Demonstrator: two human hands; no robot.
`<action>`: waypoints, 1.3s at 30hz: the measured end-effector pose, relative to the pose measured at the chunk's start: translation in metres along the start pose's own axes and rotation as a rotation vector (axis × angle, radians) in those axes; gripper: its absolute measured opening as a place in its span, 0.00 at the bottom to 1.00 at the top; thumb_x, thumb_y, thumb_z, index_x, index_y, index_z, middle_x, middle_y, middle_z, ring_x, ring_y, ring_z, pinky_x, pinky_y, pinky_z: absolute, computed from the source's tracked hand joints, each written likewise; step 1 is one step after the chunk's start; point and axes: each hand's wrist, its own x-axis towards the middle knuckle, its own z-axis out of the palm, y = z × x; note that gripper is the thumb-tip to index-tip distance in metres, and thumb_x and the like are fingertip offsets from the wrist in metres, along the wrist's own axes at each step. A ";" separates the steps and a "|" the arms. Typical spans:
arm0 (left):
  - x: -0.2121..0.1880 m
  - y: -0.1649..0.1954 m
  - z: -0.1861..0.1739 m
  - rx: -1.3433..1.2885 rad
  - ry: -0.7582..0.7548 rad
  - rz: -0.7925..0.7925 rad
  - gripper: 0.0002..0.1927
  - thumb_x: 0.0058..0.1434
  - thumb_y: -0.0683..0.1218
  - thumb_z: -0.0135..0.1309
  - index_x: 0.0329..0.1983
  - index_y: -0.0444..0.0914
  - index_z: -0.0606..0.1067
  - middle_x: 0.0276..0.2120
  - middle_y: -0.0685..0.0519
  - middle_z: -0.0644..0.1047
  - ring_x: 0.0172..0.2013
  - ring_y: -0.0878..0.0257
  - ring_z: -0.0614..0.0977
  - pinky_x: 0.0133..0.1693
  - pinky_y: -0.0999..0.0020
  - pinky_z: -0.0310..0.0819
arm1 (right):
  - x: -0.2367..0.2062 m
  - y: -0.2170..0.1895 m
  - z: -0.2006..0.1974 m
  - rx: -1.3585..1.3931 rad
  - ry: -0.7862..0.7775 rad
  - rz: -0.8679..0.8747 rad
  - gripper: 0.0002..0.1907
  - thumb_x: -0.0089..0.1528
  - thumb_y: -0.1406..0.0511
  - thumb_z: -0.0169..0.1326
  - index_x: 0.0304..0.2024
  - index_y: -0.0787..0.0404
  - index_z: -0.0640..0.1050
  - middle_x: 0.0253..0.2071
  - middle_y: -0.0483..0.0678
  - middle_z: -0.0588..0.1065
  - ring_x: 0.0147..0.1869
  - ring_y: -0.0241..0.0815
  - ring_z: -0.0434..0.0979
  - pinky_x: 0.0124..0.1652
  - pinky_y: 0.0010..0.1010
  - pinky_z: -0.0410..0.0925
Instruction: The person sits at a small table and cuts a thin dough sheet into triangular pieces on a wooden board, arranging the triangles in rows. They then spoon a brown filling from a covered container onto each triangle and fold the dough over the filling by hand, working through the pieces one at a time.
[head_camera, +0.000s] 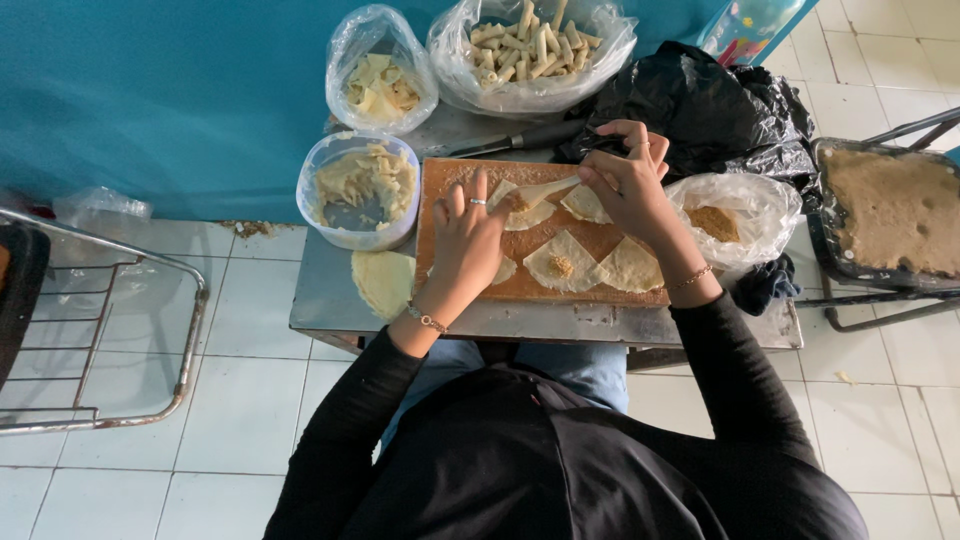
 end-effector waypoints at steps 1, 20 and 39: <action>0.000 0.001 -0.001 0.002 0.005 0.004 0.28 0.56 0.37 0.53 0.62 0.45 0.77 0.64 0.41 0.63 0.58 0.44 0.65 0.57 0.47 0.57 | 0.000 0.000 0.000 -0.001 -0.001 0.007 0.06 0.67 0.60 0.60 0.37 0.53 0.81 0.66 0.47 0.64 0.64 0.55 0.56 0.60 0.48 0.55; 0.019 0.003 -0.015 -0.019 0.105 -0.005 0.02 0.53 0.38 0.58 0.29 0.37 0.77 0.56 0.45 0.72 0.54 0.48 0.70 0.53 0.50 0.61 | -0.025 0.043 -0.020 -0.135 0.145 0.035 0.05 0.66 0.60 0.64 0.42 0.51 0.84 0.64 0.46 0.69 0.65 0.55 0.57 0.64 0.46 0.57; -0.043 0.058 -0.027 -0.170 0.250 0.071 0.10 0.60 0.45 0.63 0.44 0.45 0.79 0.49 0.55 0.72 0.52 0.56 0.73 0.51 0.54 0.61 | -0.088 0.082 -0.060 -0.553 0.233 -0.271 0.05 0.62 0.55 0.71 0.34 0.38 0.85 0.60 0.37 0.72 0.67 0.52 0.57 0.62 0.45 0.51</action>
